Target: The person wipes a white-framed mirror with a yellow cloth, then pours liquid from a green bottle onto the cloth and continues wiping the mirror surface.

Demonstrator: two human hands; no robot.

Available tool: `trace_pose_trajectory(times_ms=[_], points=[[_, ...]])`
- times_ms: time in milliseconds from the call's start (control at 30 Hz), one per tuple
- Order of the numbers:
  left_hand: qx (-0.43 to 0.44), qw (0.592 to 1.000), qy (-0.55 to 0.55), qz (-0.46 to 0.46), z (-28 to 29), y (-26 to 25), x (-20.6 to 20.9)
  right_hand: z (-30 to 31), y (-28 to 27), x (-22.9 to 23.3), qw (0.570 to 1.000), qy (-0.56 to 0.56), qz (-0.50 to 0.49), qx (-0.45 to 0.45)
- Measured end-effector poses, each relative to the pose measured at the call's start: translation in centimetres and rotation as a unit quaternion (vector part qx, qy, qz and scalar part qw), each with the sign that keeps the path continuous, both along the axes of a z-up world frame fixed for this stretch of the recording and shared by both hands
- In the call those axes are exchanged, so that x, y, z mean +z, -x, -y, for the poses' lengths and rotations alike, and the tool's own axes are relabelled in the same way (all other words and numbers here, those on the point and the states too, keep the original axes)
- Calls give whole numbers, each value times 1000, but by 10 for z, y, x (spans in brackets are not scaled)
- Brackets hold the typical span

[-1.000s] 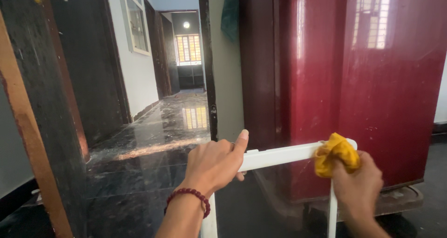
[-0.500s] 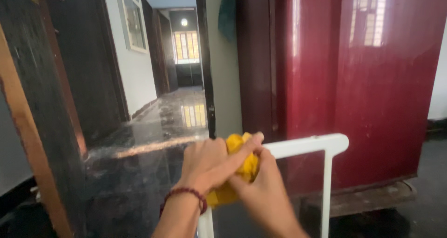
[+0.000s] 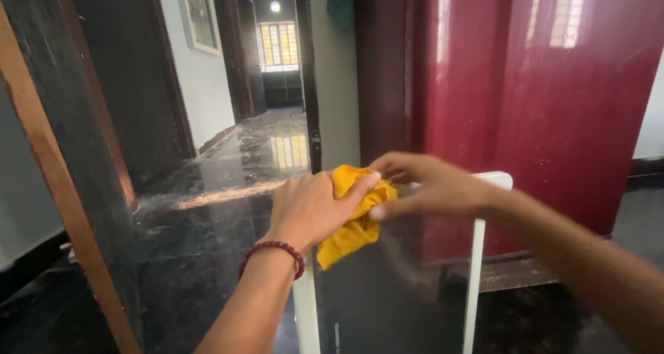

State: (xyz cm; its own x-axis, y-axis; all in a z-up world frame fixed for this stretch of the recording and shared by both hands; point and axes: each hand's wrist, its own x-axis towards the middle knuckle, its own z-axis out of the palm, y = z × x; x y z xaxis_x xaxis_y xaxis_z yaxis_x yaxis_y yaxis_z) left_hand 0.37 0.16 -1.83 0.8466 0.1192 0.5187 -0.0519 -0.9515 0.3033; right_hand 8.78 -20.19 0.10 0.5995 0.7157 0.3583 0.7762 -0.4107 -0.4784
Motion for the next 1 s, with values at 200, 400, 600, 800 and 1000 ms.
trace_pose_trajectory(times_ms=[200, 400, 600, 800, 1000], points=[[-9, 999, -5, 44, 2, -6, -5, 40, -32, 1, 949, 258, 34, -178], [-27, 950, -191, 246, 65, -35, -48, 32, -41, -17, 937, 232, 134, -225], [-47, 896, -245, 368, 86, -57, -74, 41, -43, -25, 950, 182, 143, -209], [-79, 818, -495, 281, 7, -12, -112, 42, -42, -24, 943, 212, 143, -211], [-67, 850, -436, 289, -47, 36, -108, 48, -38, -30, 952, 185, 138, -200]])
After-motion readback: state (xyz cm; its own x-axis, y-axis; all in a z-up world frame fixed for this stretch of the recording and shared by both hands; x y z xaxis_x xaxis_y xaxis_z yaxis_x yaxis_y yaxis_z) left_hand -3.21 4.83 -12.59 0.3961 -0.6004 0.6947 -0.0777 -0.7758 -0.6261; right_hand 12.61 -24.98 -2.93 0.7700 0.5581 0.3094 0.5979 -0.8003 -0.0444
